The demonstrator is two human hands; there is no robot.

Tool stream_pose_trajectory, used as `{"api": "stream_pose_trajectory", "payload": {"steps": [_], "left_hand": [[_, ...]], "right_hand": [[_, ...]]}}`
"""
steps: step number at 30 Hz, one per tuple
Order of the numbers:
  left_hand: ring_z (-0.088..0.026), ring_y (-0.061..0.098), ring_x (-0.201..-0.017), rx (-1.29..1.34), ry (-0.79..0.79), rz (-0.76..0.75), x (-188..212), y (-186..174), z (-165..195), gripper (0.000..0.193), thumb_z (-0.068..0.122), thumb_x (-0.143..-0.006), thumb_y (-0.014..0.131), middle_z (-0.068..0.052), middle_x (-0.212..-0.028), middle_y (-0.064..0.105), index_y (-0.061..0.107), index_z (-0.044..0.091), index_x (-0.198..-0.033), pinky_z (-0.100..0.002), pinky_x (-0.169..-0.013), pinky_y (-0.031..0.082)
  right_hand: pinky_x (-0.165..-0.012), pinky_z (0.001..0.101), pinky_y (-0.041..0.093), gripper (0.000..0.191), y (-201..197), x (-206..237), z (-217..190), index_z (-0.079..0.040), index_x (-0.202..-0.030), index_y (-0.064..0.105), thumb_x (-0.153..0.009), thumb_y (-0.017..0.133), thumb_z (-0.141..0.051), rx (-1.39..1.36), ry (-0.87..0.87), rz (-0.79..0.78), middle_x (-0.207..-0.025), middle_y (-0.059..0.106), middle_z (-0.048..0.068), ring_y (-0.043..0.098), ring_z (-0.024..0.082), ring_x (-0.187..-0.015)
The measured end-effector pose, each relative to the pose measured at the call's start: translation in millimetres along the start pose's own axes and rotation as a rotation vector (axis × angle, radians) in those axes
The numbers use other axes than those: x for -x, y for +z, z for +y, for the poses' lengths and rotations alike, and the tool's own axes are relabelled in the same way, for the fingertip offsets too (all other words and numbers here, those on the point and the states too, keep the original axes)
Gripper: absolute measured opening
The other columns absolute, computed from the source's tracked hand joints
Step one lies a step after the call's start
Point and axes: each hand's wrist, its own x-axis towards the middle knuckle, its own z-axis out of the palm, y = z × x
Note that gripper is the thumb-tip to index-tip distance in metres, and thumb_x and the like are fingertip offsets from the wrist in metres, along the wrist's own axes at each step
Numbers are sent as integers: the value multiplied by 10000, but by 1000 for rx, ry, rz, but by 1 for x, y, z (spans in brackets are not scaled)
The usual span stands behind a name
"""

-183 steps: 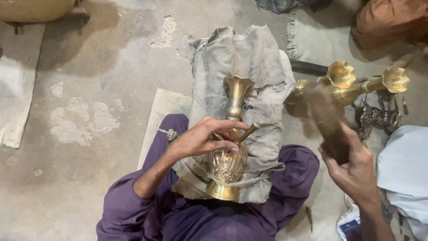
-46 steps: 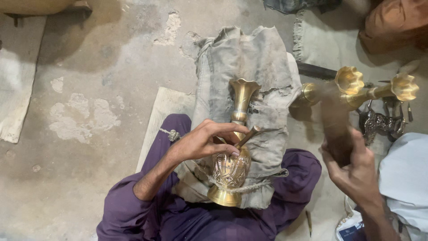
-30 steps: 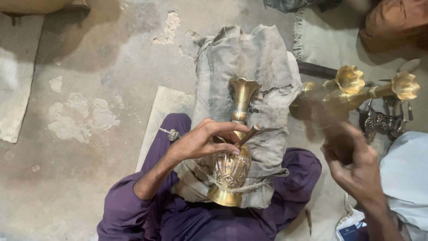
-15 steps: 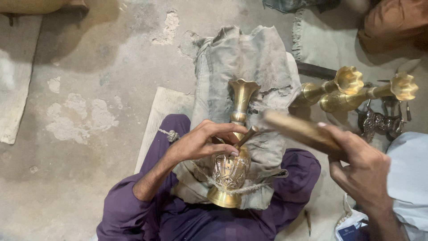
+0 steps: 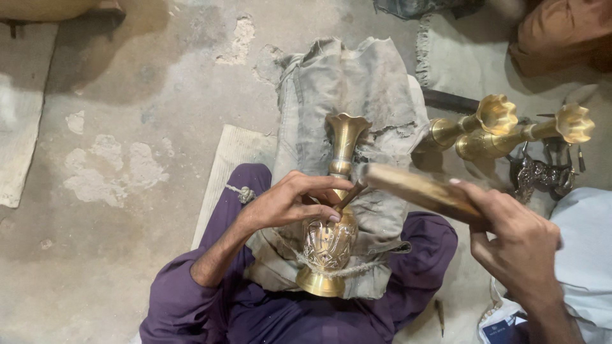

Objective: The person sits on the floor holding a chisel against a brass vase resting on a cloth cushion, striking the chisel with a wooden mallet to carve a decorative pattern into the vase body. They reposition the chisel repeatedly around the pattern while hammering.

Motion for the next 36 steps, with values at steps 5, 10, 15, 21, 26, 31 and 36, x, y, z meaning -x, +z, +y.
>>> {"api": "stream_pose_trajectory", "payload": {"steps": [5, 10, 15, 21, 26, 31, 36], "left_hand": [[-195, 800, -991, 31, -18, -15, 0, 0, -4, 547, 222, -907, 792, -106, -1055, 812, 616, 144, -1419, -362, -861, 642], [-197, 797, -997, 2, -4, -18, -2, 1, -8, 557, 225, -894, 796, -104, -1059, 812, 623, 156, -1418, -363, -869, 650], [-196, 798, -980, -3, 40, -36, -1, -2, -9, 544, 211, -926, 769, -97, -1056, 815, 613, 144, -1442, -363, -882, 644], [-184, 800, -953, -5, 40, -50, -3, -4, -8, 550, 212, -918, 773, -93, -1035, 817, 611, 131, -1438, -355, -858, 641], [-184, 793, -965, 38, 20, 16, 1, -1, -12, 562, 161, -925, 772, -90, -1056, 813, 592, 127, -1456, -359, -862, 650], [-205, 792, -997, 166, -22, 317, 9, 0, -17, 554, 119, -926, 774, -118, -1060, 802, 559, 90, -1436, -384, -901, 667], [-230, 795, -962, 335, -65, 564, 20, 11, -20, 536, 88, -919, 760, -138, -1019, 794, 530, 35, -1401, -407, -821, 693]], "right_hand": [[-724, 396, 597, 733, 7, 2, 2, -259, -1457, 533, -791, 746, -40, -80, -2, -19, -991, 740, 33, 734, 215, -825], [-727, 373, 620, 712, 7, 5, 3, -234, -1451, 541, -788, 735, -59, -217, -2, 21, -1068, 722, 71, 743, 236, -853], [-740, 376, 593, 641, 9, 9, -3, -229, -1398, 603, -797, 736, -48, -177, -74, 167, -1125, 751, 108, 737, 246, -834], [-735, 389, 591, 675, 14, 16, -9, -225, -1381, 610, -744, 713, -28, -170, -59, 195, -1143, 761, 119, 748, 268, -853], [-750, 391, 578, 739, 19, 21, -6, -201, -1395, 595, -693, 706, 4, -125, 12, 82, -1053, 762, 117, 750, 267, -870], [-777, 309, 608, 566, 44, 43, -13, -122, -1295, 621, -751, 726, -10, -631, 208, 30, -993, 745, 107, 752, 157, -860], [-745, 328, 616, 430, 86, 82, -56, -11, -1064, 660, -723, 904, -108, -1051, 115, -82, -900, 758, 112, 739, 173, -814]]}}
